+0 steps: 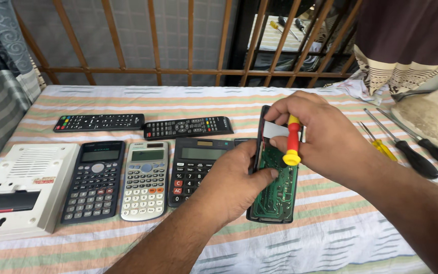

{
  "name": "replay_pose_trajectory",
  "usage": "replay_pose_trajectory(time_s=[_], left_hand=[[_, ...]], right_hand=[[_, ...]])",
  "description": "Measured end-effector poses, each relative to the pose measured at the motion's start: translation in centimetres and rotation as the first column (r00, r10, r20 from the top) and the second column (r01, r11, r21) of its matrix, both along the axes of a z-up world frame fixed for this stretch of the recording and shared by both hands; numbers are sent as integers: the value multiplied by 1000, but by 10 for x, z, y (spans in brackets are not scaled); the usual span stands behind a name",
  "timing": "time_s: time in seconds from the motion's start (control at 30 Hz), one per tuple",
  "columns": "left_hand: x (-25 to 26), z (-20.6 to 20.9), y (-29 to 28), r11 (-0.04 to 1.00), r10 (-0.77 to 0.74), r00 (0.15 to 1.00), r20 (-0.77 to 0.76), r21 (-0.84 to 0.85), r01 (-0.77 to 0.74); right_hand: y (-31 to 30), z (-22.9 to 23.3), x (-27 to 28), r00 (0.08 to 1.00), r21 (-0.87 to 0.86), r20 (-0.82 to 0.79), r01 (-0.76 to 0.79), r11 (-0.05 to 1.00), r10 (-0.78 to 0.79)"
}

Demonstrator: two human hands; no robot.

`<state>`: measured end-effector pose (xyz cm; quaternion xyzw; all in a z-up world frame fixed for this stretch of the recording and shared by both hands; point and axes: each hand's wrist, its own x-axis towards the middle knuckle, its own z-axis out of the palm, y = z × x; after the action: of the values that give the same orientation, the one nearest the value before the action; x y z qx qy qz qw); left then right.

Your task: The person uses a screwdriver to pry open the back cover of a black electronic device, removes the batteries, and inspects the internal circuit board. They then place the device aside and begin prying open the back cover of a second similar device.

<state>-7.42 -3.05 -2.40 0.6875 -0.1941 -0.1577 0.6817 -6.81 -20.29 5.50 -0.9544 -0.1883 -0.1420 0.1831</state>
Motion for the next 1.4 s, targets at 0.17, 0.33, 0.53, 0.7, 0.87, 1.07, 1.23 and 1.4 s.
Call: replay_pose_trajectory(time_s=[0.17,0.33,0.53,0.7,0.87,1.07,1.23,1.4], left_hand=[[-3,1,-2,1000,-7,1000,-1,-12,7],[-7,-2,-5,999,9,1000,-29,53,-8],[-12,-7,-7,998,1,1000,-7,-58,-2],[-12,-9,-9,999,52,995,88,-7,-52],[-12,-9,-8,995,88,992,91,31,-91],[-11,-9,1,993,105,992,73,37,-108],[-11,-8,6,993,101,994,33,59,-103],[-8,-6,6,997,81,996,-47,-9,-82]], right_hand=[[4,3,-2,998,35,-57,41,999,-39],[2,0,-5,994,39,-91,69,997,-66],[-3,-8,-10,1000,47,6,-16,999,16],[1,-9,-9,993,57,73,-100,993,96],[13,2,-5,880,153,-403,337,929,-252],[25,1,3,931,98,-296,254,962,-216],[26,-3,6,971,89,-196,159,983,-139],[26,-5,4,987,160,-136,107,981,-85]])
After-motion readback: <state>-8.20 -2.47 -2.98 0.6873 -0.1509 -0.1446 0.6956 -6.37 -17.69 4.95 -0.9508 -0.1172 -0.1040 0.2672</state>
